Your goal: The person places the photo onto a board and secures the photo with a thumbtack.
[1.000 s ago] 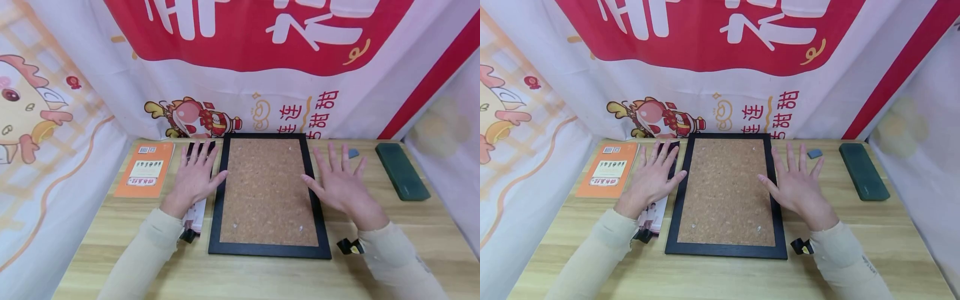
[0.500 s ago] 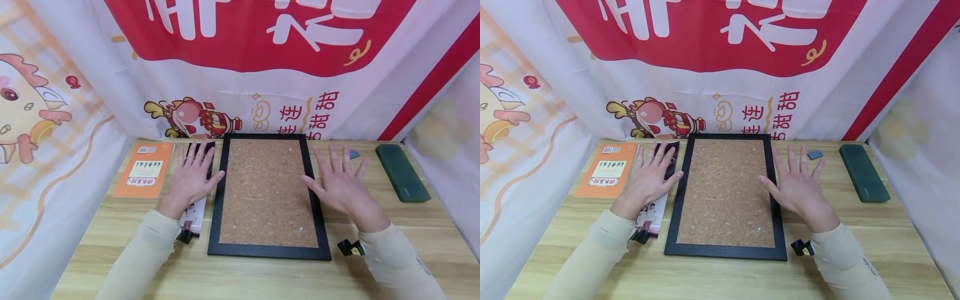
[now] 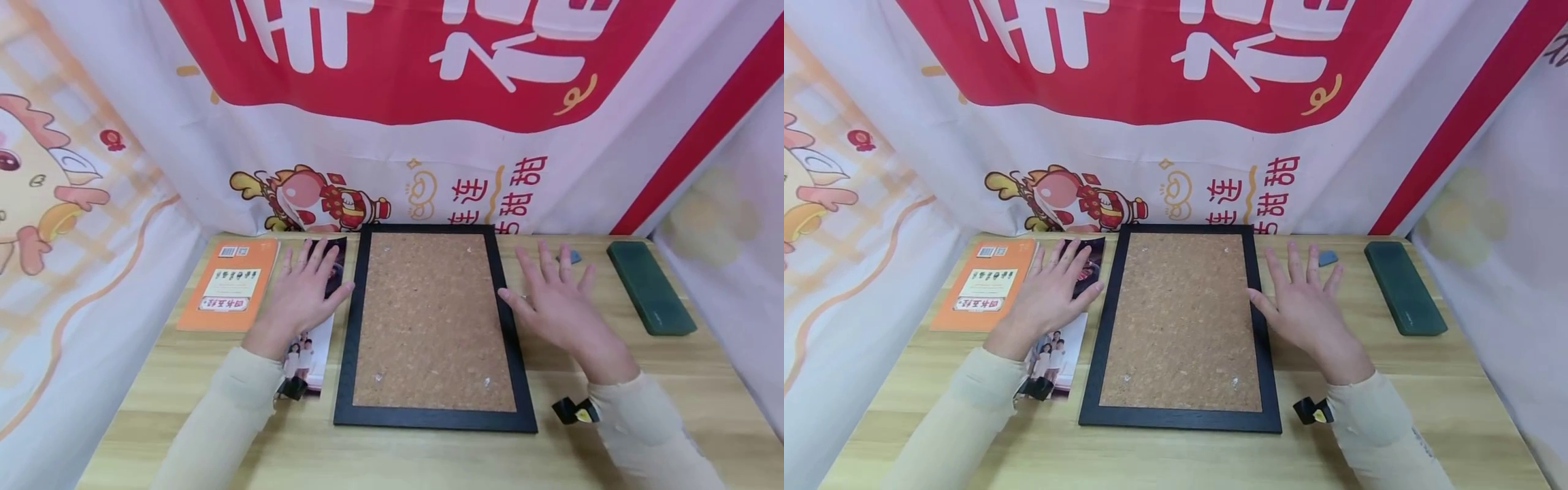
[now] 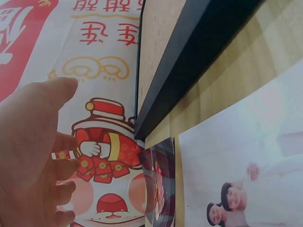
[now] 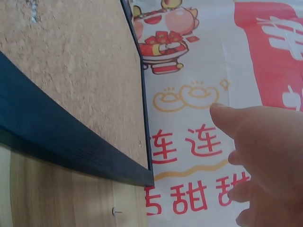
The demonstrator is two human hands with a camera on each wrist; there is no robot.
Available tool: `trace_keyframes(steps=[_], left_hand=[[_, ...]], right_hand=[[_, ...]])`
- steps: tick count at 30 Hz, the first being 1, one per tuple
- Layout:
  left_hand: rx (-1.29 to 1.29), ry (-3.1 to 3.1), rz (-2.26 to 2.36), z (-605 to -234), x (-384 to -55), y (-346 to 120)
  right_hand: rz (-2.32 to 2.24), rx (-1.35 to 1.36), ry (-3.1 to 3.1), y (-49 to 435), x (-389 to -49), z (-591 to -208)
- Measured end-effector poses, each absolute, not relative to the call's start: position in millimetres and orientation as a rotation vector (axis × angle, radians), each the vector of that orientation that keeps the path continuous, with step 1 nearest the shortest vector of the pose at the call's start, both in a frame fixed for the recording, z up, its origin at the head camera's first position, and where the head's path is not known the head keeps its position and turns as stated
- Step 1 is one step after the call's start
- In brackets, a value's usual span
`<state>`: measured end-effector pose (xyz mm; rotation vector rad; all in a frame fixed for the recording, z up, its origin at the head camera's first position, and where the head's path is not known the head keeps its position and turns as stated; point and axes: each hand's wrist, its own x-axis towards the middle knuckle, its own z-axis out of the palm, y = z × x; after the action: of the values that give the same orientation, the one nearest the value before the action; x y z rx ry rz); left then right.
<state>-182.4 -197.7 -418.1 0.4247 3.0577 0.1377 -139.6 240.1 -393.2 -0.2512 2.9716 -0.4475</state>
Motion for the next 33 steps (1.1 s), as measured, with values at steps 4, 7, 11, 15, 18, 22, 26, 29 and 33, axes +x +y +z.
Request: trace_keyframes(steps=[4,7,11,15,18,22,26,29,33], left_hand=[[0.408,3.047,0.169,-416.3,-181.8,-204.3],[0.406,3.047,0.239,-414.4,-184.0,-206.5],[0.360,3.027,0.326,-412.2,-186.3,-208.7],[0.272,3.003,0.409,-409.2,-186.7,-210.8],[0.216,2.999,0.483,-407.6,-188.7,-213.1],[0.152,2.998,0.577,-409.3,-194.3,-217.2],[0.071,2.963,0.668,-414.2,-201.4,-222.4],[0.026,2.942,0.717,-419.8,-206.6,-227.1],[-0.023,2.932,0.759,-425.6,-212.0,-231.3]], right_hand=[[-0.529,-0.313,2.954,248.5,-144.3,-396.9],[-0.554,-0.326,2.969,256.5,-150.7,-397.8],[-0.581,-0.312,2.977,265.1,-158.1,-398.8],[-0.613,-0.283,2.972,270.2,-161.2,-402.5],[-0.646,-0.253,2.962,272.8,-162.7,-406.5],[-0.702,-0.199,2.925,277.2,-167.5,-412.9],[-0.746,-0.185,2.913,282.3,-174.0,-422.4],[-0.782,-0.202,2.922,287.5,-177.7,-430.3],[-0.828,-0.239,2.940,295.3,-181.5,-441.5]])
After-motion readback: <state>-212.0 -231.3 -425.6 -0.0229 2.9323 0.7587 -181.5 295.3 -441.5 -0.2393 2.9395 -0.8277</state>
